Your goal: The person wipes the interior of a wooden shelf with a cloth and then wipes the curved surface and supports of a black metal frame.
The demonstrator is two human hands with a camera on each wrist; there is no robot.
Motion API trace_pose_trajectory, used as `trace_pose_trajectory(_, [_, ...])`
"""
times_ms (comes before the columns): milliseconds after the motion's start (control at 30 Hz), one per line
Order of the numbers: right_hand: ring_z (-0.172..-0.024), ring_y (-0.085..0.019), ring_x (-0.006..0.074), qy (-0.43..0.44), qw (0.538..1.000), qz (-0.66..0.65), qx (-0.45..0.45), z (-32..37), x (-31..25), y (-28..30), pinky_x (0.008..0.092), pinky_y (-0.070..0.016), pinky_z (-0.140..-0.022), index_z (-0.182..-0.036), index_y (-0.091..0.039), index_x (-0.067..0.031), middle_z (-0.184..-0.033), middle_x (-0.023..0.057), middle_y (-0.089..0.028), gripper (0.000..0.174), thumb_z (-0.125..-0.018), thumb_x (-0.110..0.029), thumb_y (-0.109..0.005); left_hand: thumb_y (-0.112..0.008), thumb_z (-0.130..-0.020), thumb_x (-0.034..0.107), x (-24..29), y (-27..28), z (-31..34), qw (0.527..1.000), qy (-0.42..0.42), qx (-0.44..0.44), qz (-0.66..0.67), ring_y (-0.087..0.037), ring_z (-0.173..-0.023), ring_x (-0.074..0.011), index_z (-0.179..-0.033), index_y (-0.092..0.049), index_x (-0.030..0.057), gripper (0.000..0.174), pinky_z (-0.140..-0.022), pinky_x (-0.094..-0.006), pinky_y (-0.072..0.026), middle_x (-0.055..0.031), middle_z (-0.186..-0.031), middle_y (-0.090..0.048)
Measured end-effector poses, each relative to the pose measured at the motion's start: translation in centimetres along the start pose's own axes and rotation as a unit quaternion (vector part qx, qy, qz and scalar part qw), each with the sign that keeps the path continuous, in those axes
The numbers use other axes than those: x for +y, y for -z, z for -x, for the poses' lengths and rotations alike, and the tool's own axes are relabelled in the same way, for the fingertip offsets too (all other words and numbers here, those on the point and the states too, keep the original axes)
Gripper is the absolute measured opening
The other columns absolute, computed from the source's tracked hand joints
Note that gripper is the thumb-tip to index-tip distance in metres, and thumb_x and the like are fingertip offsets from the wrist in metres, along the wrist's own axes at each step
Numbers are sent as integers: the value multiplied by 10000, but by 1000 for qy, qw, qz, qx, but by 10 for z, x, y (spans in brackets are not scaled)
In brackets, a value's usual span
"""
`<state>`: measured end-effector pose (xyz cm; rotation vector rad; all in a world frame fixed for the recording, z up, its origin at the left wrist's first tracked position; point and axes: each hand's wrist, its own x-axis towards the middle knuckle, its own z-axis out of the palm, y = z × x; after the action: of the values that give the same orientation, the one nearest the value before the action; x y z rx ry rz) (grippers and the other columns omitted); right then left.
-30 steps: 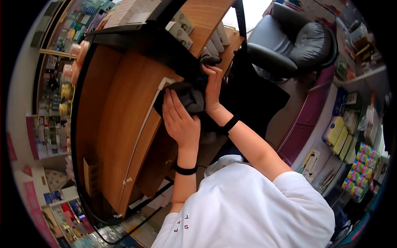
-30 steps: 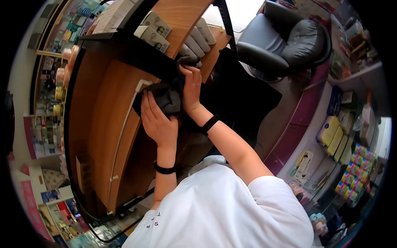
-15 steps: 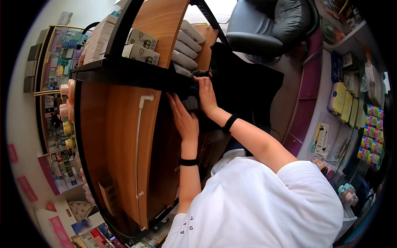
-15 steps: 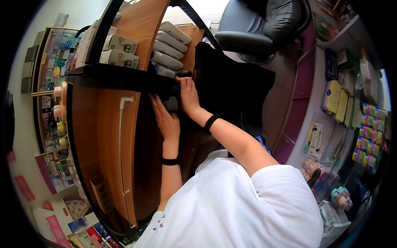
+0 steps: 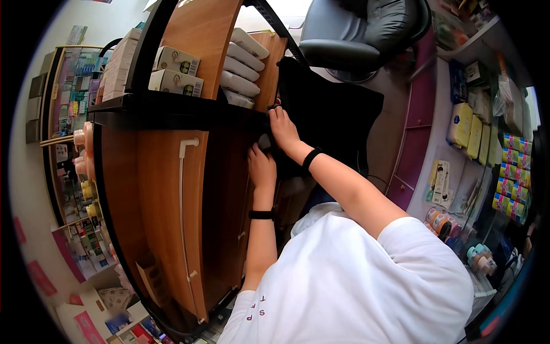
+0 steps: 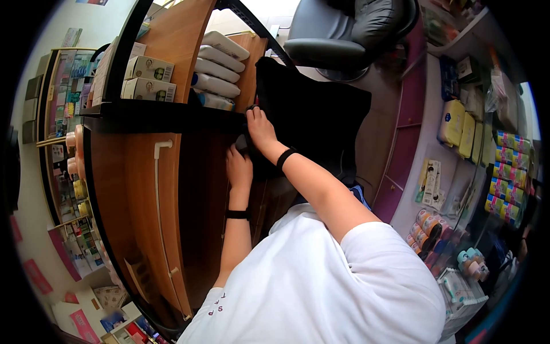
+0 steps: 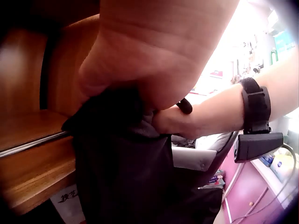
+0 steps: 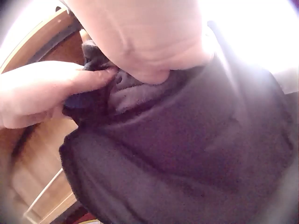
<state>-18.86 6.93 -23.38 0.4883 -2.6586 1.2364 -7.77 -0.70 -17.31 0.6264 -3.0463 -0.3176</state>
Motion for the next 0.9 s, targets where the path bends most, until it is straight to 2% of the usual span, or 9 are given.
trace_pose_trajectory(67, [-1035,-587,316,12,999,48,15,-1,2,-3,355,-602,-760,-1140,-515,-34,-1094,158,-514,273,-875,-25,-581,-581,-956,150,-1,1,0,1000,14,-12,13,-525,-1252,-435,-1388,-465,0,471,-1019,-500,-473,-233,-1380,-535])
trace_pose_trajectory(167, [-1060,-578,350,2,1000,31,2,-7,6,-6,399,-594,-808,-1177,-501,-22,-1143,182,-501,322,-867,-6,-588,-589,-954,130,-5,2,3,1000,-2,0,-7,-553,-1222,-432,-1383,-473,4,462,-993,-500,-493,-228,-1363,-550])
trace_pose_trajectory(233, [-1069,-574,366,8,1000,27,-14,-8,7,-3,416,-584,-836,-1185,-494,-21,-1153,189,-497,344,-858,2,-600,-640,-931,104,-7,3,9,999,-12,-8,-35,-580,-1222,-405,-1381,-465,-9,496,-991,-445,-523,-243,-1408,-524])
trace_pose_trajectory(400, [-1120,-533,444,-29,988,-152,-18,-4,7,10,480,-496,-934,-1199,-466,0,-1171,226,-490,509,-768,-13,-734,-599,-938,80,-24,1,30,998,58,11,20,-575,-1235,-407,-1384,-483,-30,474,-1009,-456,-514,-256,-1403,-536])
trace_pose_trajectory(467, [-1120,-538,448,-12,988,-156,-14,6,-3,14,478,-490,-915,-1186,-475,14,-1162,227,-498,486,-778,-17,-738,-583,-941,72,-40,-7,42,995,91,18,47,-569,-1244,-413,-1391,-486,-36,473,-1017,-462,-509,-262,-1407,-535])
trace_pose_trajectory(567, [-1130,-526,456,59,983,-169,-44,24,-31,24,477,-490,-931,-1196,-467,23,-1193,228,-496,510,-766,-10,-739,-563,-946,71,-67,-17,67,987,136,33,82,-559,-1255,-426,-1419,-474,-38,493,-1035,-473,-496,-276,-1417,-527])
trace_pose_trajectory(700, [-1151,-515,441,64,981,-182,-24,49,-61,20,474,-478,-961,-1202,-476,40,-1222,229,-496,561,-725,-13,-768,-586,-928,45,-94,-16,111,987,148,48,37,-550,-1263,-431,-1443,-447,-32,540,-1042,-480,-488,-273,-1448,-499])
trace_pose_trajectory(767, [-1159,-523,410,173,974,-106,-99,62,-64,9,468,-473,-963,-1211,-522,42,-1236,220,-522,556,-723,-63,-766,-593,-920,33,-103,-14,130,988,143,59,22,-550,-1260,-433,-1438,-446,-34,543,-1039,-482,-488,-272,-1453,-492])
trace_pose_trajectory(900, [-1150,-548,338,259,959,-50,-100,85,-92,-11,437,-450,-969,-1142,-613,13,-1154,172,-595,464,-733,-160,-749,-596,-900,-5,-120,-7,164,977,205,41,37,-508,-1297,-440,-1432,-431,-38,558,-1074,-485,-451,-273,-1459,-477])
